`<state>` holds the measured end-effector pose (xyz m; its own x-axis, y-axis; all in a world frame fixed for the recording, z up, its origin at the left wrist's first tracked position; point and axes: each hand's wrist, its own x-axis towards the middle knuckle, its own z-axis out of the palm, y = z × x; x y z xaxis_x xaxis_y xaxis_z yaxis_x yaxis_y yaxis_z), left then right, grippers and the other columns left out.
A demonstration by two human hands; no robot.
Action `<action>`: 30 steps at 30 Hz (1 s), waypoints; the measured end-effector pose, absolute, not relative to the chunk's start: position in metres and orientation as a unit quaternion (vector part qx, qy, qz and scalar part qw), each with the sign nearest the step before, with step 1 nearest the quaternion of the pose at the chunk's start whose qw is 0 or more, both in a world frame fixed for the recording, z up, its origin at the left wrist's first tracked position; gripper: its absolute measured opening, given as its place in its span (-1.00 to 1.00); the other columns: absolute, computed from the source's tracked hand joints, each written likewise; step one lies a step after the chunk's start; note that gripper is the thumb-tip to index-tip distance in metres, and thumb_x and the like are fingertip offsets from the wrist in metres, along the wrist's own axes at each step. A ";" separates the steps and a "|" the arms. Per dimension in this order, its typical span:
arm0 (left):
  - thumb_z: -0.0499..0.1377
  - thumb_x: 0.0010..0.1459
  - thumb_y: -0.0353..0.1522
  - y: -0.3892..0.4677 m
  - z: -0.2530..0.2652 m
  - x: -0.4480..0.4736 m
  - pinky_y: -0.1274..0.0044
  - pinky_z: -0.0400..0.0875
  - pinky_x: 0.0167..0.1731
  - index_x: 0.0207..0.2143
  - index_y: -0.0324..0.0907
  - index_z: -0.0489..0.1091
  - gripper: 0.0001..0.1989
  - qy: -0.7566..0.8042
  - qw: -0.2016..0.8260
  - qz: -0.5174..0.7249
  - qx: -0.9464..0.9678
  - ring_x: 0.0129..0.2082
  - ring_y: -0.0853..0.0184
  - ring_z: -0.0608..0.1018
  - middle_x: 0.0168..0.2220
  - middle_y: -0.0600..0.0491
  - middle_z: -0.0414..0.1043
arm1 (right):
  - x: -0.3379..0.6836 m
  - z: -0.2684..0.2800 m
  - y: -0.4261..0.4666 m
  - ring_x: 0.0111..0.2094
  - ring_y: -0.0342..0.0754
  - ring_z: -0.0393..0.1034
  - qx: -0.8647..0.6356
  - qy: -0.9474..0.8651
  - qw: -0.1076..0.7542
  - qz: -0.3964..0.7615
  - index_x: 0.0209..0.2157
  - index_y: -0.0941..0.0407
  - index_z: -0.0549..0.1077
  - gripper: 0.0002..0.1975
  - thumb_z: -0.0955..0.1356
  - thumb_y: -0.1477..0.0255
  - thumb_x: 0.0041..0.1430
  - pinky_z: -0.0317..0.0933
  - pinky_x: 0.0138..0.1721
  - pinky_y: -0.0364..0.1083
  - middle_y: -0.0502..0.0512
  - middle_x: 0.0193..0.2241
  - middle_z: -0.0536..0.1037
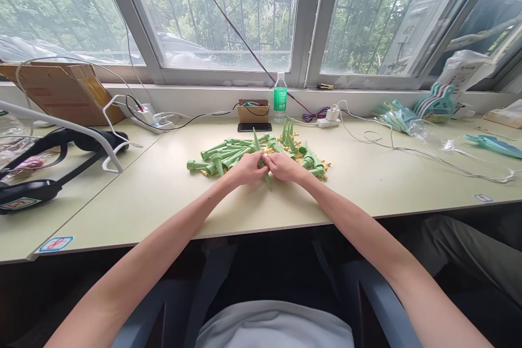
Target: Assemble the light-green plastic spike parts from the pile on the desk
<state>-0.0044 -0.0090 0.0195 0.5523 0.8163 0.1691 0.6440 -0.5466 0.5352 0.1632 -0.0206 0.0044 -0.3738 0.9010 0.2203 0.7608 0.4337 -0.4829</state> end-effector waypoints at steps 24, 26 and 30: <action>0.24 0.16 -0.22 -0.001 0.012 -0.001 0.49 0.34 -0.42 -0.36 -0.17 0.36 -0.79 0.357 0.152 0.381 0.839 -0.49 0.35 0.46 -0.44 0.07 0.43 | 0.165 0.002 -0.015 -0.57 -0.16 0.07 -0.454 -0.729 0.456 0.235 -0.65 0.08 0.14 -0.32 0.15 -0.17 0.29 -0.05 -0.48 -0.10 -0.02 -0.69 0.20; 0.25 0.18 -0.19 -0.001 0.011 -0.001 0.49 0.35 -0.41 -0.35 -0.17 0.37 -0.77 0.354 0.148 0.393 0.836 -0.48 0.36 0.46 -0.39 0.05 0.43 | 0.163 0.000 -0.013 -0.57 -0.16 0.08 -0.456 -0.721 0.464 0.238 -0.64 0.08 0.13 -0.30 0.13 -0.21 0.27 -0.05 -0.49 -0.10 -0.02 -0.68 0.21; 0.24 0.20 -0.16 0.000 0.013 0.001 0.50 0.35 -0.41 -0.38 -0.16 0.33 -0.72 0.364 0.150 0.418 0.818 -0.49 0.39 0.44 -0.37 0.07 0.38 | 0.159 -0.001 -0.013 -0.54 -0.14 0.11 -0.464 -0.708 0.486 0.218 -0.62 0.08 0.12 -0.29 0.07 -0.24 0.28 0.00 -0.46 -0.10 0.00 -0.66 0.24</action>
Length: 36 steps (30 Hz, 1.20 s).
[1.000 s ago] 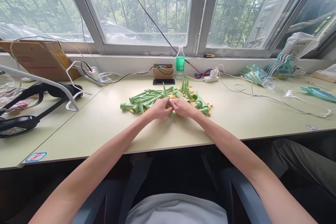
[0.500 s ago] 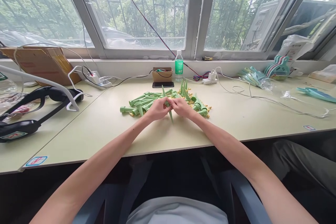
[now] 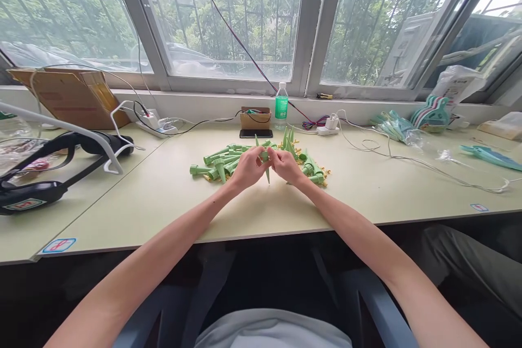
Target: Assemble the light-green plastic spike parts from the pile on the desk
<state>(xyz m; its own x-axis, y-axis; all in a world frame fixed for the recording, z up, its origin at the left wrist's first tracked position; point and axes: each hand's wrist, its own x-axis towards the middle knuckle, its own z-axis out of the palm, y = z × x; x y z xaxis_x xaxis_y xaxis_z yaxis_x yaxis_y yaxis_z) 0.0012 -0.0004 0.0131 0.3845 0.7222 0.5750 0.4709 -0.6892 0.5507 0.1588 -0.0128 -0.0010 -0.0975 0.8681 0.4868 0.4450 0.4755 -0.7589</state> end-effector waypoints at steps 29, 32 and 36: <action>0.23 0.28 -0.15 0.001 0.007 0.001 0.50 0.37 -0.44 -0.36 -0.17 0.37 -0.71 0.353 0.098 0.443 0.818 -0.53 0.41 0.44 -0.35 0.05 0.40 | 0.158 0.002 -0.014 -0.58 -0.14 0.06 -0.515 -0.675 0.500 0.171 -0.65 0.06 0.04 -0.47 0.15 0.13 0.38 -0.02 -0.48 -0.10 -0.03 -0.71 0.17; 0.20 0.29 -0.13 0.002 0.007 0.001 0.51 0.37 -0.44 -0.36 -0.17 0.37 -0.70 0.352 0.103 0.446 0.816 -0.52 0.41 0.44 -0.34 0.04 0.41 | 0.157 0.002 -0.015 -0.57 -0.15 0.04 -0.504 -0.683 0.502 0.165 -0.63 0.06 0.04 -0.48 0.17 0.12 0.36 -0.04 -0.48 -0.10 -0.04 -0.71 0.14; 0.19 0.29 -0.11 0.001 0.007 0.001 0.51 0.37 -0.44 -0.38 -0.17 0.35 -0.67 0.347 0.111 0.444 0.819 -0.52 0.41 0.44 -0.35 0.04 0.40 | 0.158 0.001 -0.014 -0.58 -0.15 0.03 -0.502 -0.684 0.502 0.170 -0.64 0.06 0.04 -0.51 0.16 0.16 0.34 -0.04 -0.49 -0.10 -0.04 -0.71 0.13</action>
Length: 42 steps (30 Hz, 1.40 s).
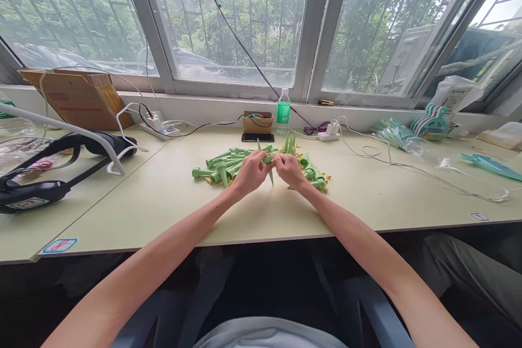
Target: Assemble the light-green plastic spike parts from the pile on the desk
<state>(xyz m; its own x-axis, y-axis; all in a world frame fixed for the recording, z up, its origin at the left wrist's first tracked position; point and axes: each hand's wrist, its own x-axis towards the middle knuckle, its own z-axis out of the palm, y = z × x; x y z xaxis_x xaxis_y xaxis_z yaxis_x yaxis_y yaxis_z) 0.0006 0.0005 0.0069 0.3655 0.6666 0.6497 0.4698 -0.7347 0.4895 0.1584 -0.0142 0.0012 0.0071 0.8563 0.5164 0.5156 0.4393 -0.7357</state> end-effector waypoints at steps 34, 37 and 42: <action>-0.04 0.35 0.09 -0.014 0.022 0.005 0.57 0.22 -0.69 -0.52 -0.16 0.27 -0.42 0.389 0.365 0.485 0.693 -0.73 0.45 0.35 -0.68 0.12 0.28 | 0.160 0.002 -0.014 -0.59 -0.12 0.12 -0.481 -0.625 0.575 0.217 -0.60 0.04 0.11 -0.37 0.16 -0.17 0.31 0.02 -0.55 -0.09 -0.01 -0.68 0.22; -0.06 0.31 0.17 -0.013 0.023 0.006 0.55 0.20 -0.73 -0.70 -0.17 0.25 -0.27 0.380 0.454 0.450 0.668 -0.76 0.43 0.34 -0.74 0.04 0.25 | 0.159 0.001 -0.014 -0.58 -0.12 0.12 -0.463 -0.649 0.565 0.212 -0.58 0.04 0.14 -0.37 0.14 -0.18 0.31 0.03 -0.53 -0.10 -0.01 -0.66 0.23; -0.04 0.28 0.19 -0.014 0.026 0.005 0.53 0.24 -0.71 -0.70 -0.20 0.31 -0.25 0.370 0.519 0.417 0.648 -0.73 0.41 0.38 -0.69 -0.03 0.33 | 0.158 0.000 -0.016 -0.56 -0.12 0.14 -0.446 -0.671 0.551 0.221 -0.56 0.05 0.15 -0.36 0.13 -0.21 0.30 0.05 -0.52 -0.10 0.00 -0.64 0.24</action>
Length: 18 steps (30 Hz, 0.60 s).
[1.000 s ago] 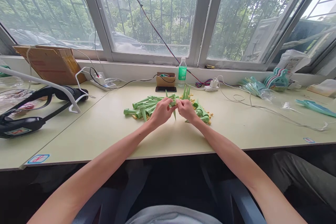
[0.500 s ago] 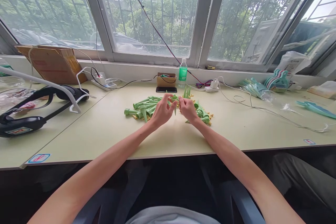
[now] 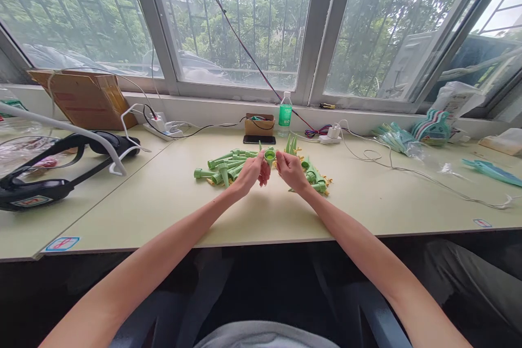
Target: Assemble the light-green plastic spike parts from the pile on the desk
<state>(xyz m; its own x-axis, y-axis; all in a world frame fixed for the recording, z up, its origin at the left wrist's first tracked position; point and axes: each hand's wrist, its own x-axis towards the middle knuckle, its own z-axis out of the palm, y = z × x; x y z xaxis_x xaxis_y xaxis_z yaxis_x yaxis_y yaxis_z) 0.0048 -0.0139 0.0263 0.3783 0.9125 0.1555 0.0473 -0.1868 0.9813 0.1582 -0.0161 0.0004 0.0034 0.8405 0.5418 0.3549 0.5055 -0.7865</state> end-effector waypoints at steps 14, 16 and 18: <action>0.05 0.26 0.15 -0.015 0.027 0.001 0.54 0.28 -0.70 -0.58 -0.25 0.39 -0.32 0.326 0.513 0.390 0.692 -0.67 0.42 0.44 -0.51 -0.06 0.43 | 0.162 0.002 -0.015 -0.63 -0.14 0.16 -0.433 -0.659 0.555 0.266 -0.52 0.03 0.13 -0.32 0.12 -0.32 0.19 0.06 -0.60 -0.12 -0.05 -0.67 0.23; 0.05 0.26 0.15 -0.014 0.025 0.001 0.54 0.28 -0.71 -0.56 -0.25 0.40 -0.32 0.322 0.508 0.388 0.698 -0.67 0.42 0.44 -0.48 -0.08 0.45 | 0.162 0.004 -0.016 -0.66 -0.16 0.14 -0.433 -0.655 0.554 0.277 -0.52 0.03 0.13 -0.31 0.13 -0.34 0.17 0.05 -0.62 -0.12 -0.06 -0.68 0.23; 0.05 0.26 0.15 -0.013 0.023 0.001 0.54 0.28 -0.72 -0.55 -0.25 0.41 -0.33 0.319 0.507 0.388 0.701 -0.66 0.41 0.45 -0.48 -0.08 0.46 | 0.163 0.004 -0.017 -0.67 -0.16 0.13 -0.435 -0.653 0.550 0.286 -0.51 0.03 0.13 -0.31 0.14 -0.34 0.16 0.05 -0.63 -0.12 -0.07 -0.69 0.23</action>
